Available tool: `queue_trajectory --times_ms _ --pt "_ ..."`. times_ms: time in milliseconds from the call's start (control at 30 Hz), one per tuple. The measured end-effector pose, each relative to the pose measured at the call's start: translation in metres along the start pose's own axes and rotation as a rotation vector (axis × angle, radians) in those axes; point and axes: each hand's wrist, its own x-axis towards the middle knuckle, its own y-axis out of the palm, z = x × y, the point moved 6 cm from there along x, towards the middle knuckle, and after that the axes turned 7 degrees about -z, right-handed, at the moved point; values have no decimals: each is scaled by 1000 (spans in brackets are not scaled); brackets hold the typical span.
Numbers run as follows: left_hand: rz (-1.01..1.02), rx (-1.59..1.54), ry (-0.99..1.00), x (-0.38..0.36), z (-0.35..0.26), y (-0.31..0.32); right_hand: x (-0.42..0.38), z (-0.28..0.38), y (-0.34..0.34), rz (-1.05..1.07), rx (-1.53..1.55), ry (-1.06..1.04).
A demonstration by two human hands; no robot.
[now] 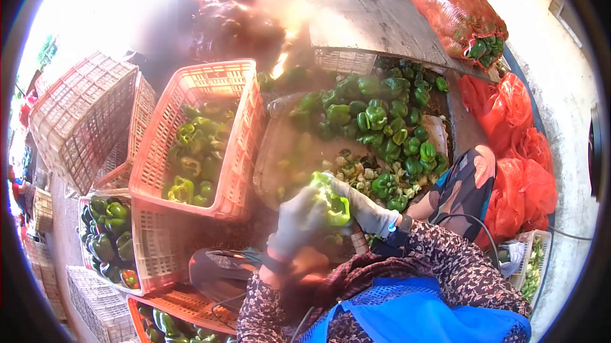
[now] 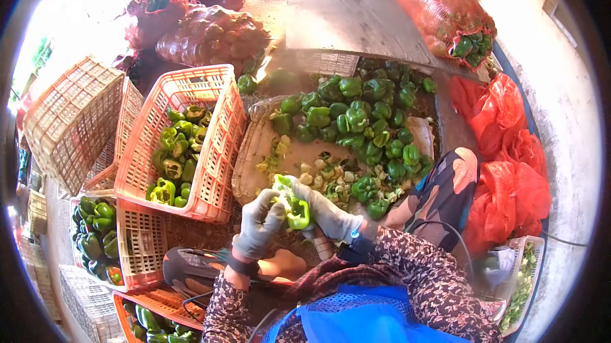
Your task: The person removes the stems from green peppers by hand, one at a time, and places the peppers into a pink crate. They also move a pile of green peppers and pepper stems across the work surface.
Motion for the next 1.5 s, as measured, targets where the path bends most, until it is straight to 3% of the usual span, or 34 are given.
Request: queue_trajectory --times_ms 100,133,167,200,233,267,300,400,433,467,533,567,600,633,700,767,800,1033,1100,1167,1200,1233,1300,1367,1433,1500 --pt "-153 -224 -165 5 10 -11 18 36 3 -54 1 -145" --pt "-347 293 293 13 -7 -25 37 59 5 -108 -74 -276" --pt "-523 455 356 17 3 -35 59 87 2 -181 -152 -402" --pt "-495 -42 -130 14 68 -46 74 124 17 -44 -282 -810" --pt "-587 -625 -600 6 108 -42 105 145 27 23 -294 -830" --pt "-591 -639 -751 12 109 -43 66 180 55 94 -311 -628" --pt "-614 -551 -633 15 106 -42 56 200 62 86 -346 -624" --pt "-504 -660 -666 20 114 -36 40 216 40 -124 -624 -697" --pt "-471 -628 -688 21 114 -34 45 206 14 -269 -793 -1025" --pt "-434 -584 -689 20 114 -31 67 172 -22 -259 -866 -1194" --pt "-389 -547 -699 19 109 -21 62 75 -97 -252 -1350 -777" --pt "-342 -507 -698 20 103 -13 48 14 -130 -142 -1571 -775" --pt "-315 -497 -724 19 95 -2 42 -57 -168 -13 -1659 -450" --pt "-302 -493 -736 20 97 9 -14 -52 -172 152 -1452 -379" --pt "-182 -500 -830 18 104 34 -6 -182 -223 77 -1682 -21" --pt "-147 -492 -836 19 97 58 -24 -203 -227 103 -1620 337" --pt "-122 -490 -835 21 89 67 -24 -218 -234 36 -1552 371" --pt "58 -368 -882 8 83 110 -18 -238 -267 -151 -1103 333" --pt "107 -302 -960 -2 103 116 -11 -250 -281 -125 -1093 270" --pt "122 -229 -900 -22 136 118 -11 -235 -274 -138 -1093 200" --pt "175 -172 -925 -33 145 120 -7 -233 -274 -213 -919 53" --pt "282 -53 -838 -40 152 124 -2 -226 -271 -212 -923 40" --pt "413 -50 -858 -43 124 137 8 -172 -252 -330 -1049 -322" --pt "394 -90 -669 -35 87 150 -17 -88 -196 -105 -360 -227" --pt "267 -591 -739 -19 24 152 -33 -29 -161 -62 -408 -407" --pt "116 -722 -575 -6 -4 136 -45 13 -139 -47 -504 -581"
